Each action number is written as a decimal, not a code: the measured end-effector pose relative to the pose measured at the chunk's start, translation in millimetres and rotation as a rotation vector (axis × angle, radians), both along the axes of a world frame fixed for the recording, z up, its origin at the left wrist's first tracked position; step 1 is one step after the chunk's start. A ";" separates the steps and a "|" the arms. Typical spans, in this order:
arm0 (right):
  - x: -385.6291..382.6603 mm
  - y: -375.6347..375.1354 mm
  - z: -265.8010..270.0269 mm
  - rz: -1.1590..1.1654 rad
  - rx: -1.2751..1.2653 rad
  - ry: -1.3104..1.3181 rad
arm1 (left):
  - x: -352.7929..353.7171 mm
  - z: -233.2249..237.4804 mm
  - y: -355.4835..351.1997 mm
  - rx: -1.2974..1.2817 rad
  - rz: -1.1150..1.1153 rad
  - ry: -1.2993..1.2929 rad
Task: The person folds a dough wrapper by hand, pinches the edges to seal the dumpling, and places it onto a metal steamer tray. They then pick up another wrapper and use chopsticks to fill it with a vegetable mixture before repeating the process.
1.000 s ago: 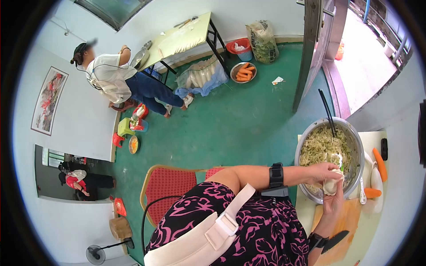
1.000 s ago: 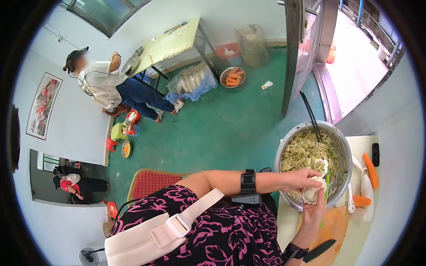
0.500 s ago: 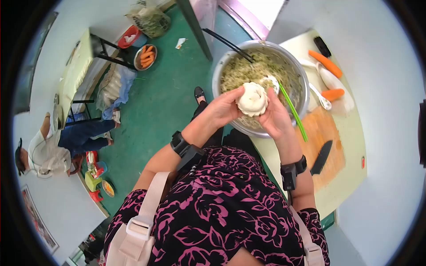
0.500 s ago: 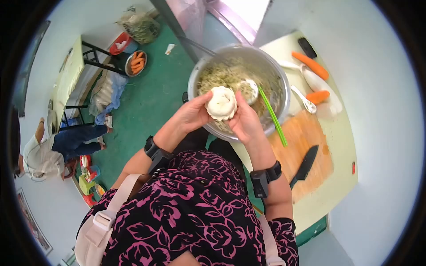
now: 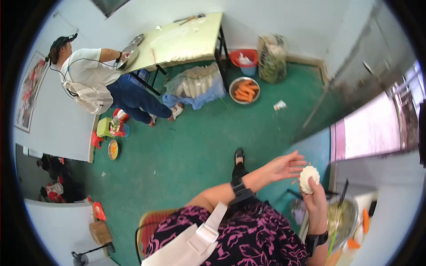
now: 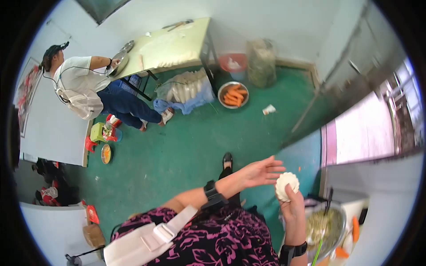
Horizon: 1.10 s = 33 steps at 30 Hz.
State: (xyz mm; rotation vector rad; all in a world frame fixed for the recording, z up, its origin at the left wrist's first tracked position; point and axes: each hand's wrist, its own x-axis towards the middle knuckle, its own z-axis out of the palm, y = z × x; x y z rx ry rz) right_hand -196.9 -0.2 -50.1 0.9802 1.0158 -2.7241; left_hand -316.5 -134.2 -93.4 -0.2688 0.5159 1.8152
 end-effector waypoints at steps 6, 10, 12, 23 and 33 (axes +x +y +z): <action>-244.9 -94.5 -50.5 0.365 -0.146 -0.071 | -167.2 -22.3 -217.7 -0.157 0.752 -0.013; -417.1 -137.6 -113.9 0.497 -0.183 -0.079 | -200.0 -42.8 -346.8 -0.268 1.192 -0.041; -507.7 -162.6 -140.5 0.536 -0.125 -0.086 | -216.0 -67.0 -400.0 -0.329 1.228 -0.149; -831.1 -355.0 -128.7 0.765 0.592 0.283 | -535.9 -137.0 -527.4 -0.835 1.244 0.056; -873.9 -417.6 -156.0 0.735 0.906 0.461 | -616.9 -129.3 -513.3 -0.987 1.070 0.127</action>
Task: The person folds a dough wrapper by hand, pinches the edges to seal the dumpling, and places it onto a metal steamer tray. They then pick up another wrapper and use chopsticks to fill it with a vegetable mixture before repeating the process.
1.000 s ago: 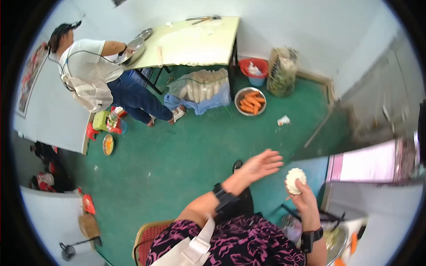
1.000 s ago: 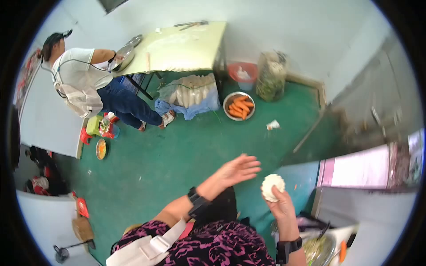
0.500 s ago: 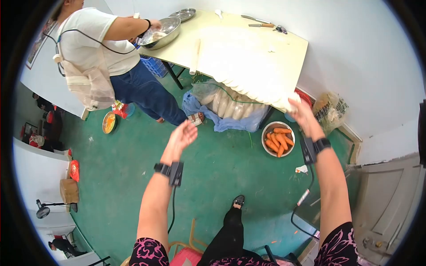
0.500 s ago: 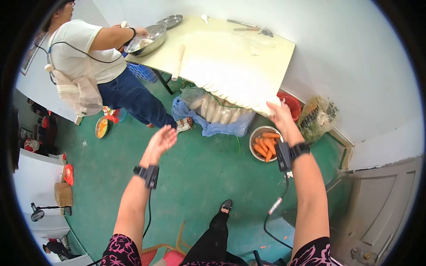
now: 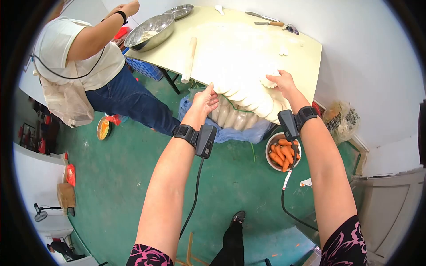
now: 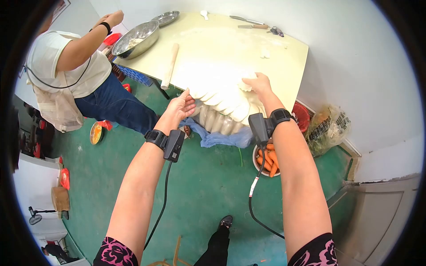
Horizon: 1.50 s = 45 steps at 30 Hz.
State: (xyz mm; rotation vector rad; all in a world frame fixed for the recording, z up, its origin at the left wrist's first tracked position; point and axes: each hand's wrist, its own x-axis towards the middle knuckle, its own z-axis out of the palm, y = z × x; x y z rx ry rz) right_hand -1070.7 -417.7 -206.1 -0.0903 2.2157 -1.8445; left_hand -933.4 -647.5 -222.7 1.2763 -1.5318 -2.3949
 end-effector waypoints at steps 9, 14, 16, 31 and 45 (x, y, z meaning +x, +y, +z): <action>28.1 37.2 2.0 -0.200 0.664 0.374 | -27.8 -2.8 1.3 -0.824 -0.009 -0.064; 74.5 60.0 1.8 -0.106 0.524 0.472 | -62.6 26.3 12.8 -0.525 0.135 0.235; 97.1 68.4 1.2 -0.080 0.407 0.361 | -67.7 50.9 25.2 -0.130 0.156 0.410; 418.5 220.3 112.9 0.012 -0.542 -0.447 | 232.4 134.5 273.9 0.272 -0.963 0.199; 948.9 464.3 210.5 -0.910 0.112 -0.068 | 692.3 210.2 588.9 0.529 -1.552 0.125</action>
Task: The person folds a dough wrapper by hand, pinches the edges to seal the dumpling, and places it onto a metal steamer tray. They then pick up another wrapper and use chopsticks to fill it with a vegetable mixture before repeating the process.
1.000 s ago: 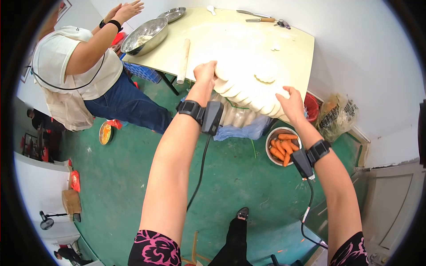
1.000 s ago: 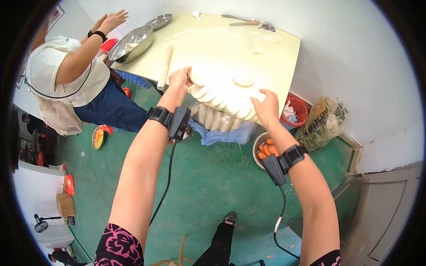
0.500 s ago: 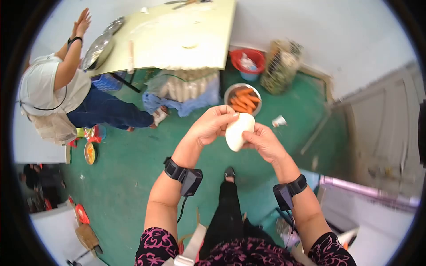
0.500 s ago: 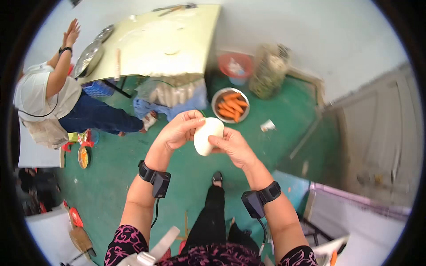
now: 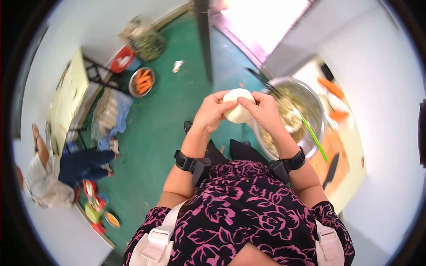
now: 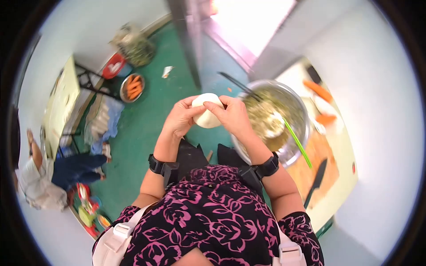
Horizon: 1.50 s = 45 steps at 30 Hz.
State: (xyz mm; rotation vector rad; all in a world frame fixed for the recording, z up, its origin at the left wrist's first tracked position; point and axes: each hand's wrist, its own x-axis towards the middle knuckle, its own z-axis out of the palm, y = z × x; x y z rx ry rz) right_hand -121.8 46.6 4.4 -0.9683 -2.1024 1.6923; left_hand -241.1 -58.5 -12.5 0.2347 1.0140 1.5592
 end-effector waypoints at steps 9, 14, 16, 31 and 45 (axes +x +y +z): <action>169.7 49.1 -15.0 -0.504 -0.641 0.373 | 115.7 -1.2 79.5 -0.046 -0.389 -0.085; 195.9 58.1 -31.1 -0.537 -0.526 0.374 | 160.3 -21.3 95.0 0.014 -0.414 -0.432; 199.0 56.7 -32.3 -0.559 -0.477 0.302 | 173.2 -26.2 94.8 -0.082 -0.391 -0.329; 203.4 27.8 -37.4 -0.295 -0.396 0.243 | 187.5 -55.7 55.8 -0.090 -0.252 -0.469; 261.2 26.1 -43.1 -0.285 0.126 -0.001 | 199.6 -52.6 42.2 -0.081 -0.160 -0.511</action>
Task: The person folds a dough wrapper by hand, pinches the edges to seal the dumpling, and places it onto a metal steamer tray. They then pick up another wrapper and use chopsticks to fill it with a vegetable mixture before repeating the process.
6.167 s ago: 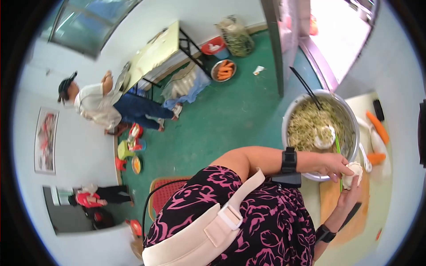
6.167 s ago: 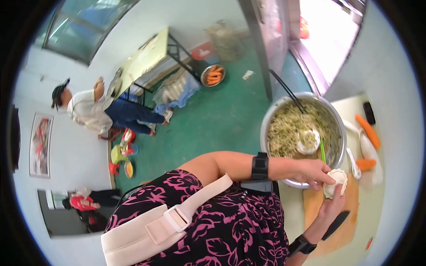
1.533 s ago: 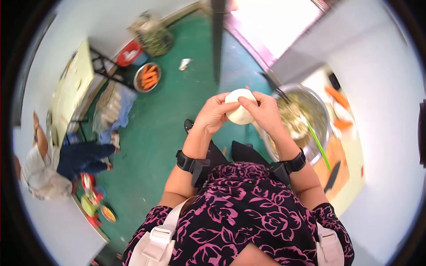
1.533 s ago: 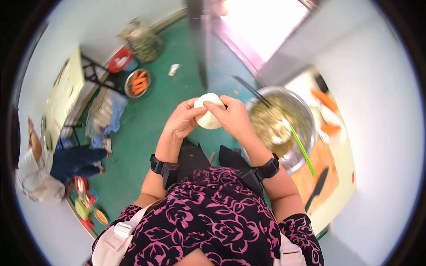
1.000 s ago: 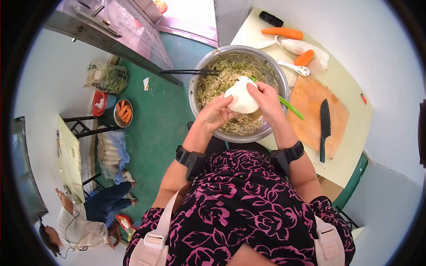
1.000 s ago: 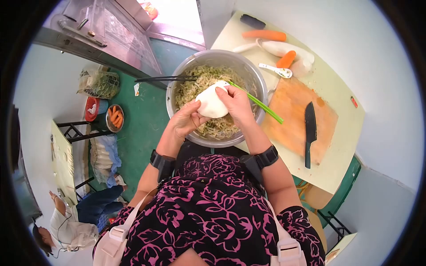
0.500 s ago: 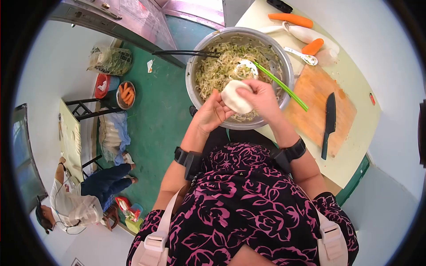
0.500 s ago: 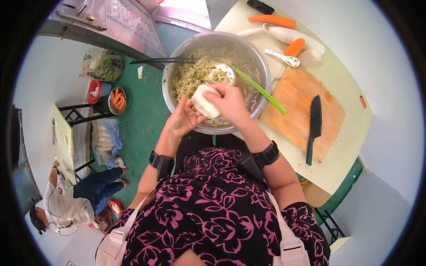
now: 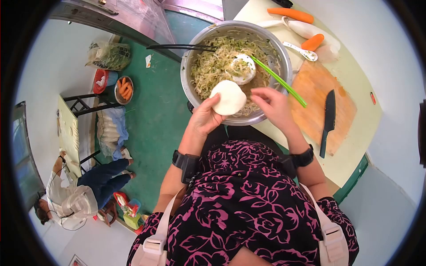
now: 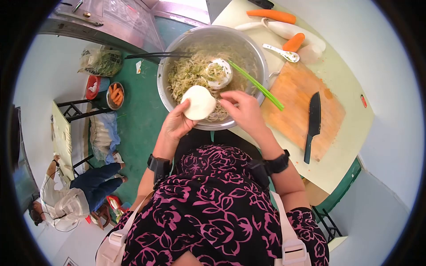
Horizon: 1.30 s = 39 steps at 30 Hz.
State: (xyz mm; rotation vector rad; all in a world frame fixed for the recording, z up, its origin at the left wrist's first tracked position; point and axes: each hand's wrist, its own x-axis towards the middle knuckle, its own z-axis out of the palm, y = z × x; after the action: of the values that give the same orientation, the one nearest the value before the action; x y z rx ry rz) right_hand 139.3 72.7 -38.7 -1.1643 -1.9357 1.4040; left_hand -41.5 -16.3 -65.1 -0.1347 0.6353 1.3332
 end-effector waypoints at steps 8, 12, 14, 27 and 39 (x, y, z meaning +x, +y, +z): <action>86.9 -8.3 -54.7 -0.416 -0.352 -0.020 | -50.4 -11.7 -9.1 0.256 0.203 0.089; 62.6 11.4 -45.2 -0.690 -0.138 0.284 | -52.5 -0.7 -9.6 0.180 0.293 0.100; 52.4 24.3 -50.0 -0.763 -0.234 0.508 | -55.3 1.0 -12.9 0.217 0.344 0.035; 23.2 74.2 29.3 -0.217 0.156 0.133 | -59.5 -12.1 -31.8 0.161 0.475 -0.056; -35.6 51.8 3.0 0.444 0.285 0.259 | -64.0 -20.4 -20.7 -0.033 0.443 0.009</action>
State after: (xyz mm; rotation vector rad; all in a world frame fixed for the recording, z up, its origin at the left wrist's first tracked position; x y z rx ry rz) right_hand 103.7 124.4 -35.7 -0.4141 -2.1895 1.3440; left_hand -105.5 -37.1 -85.5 -0.3104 0.6579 1.7502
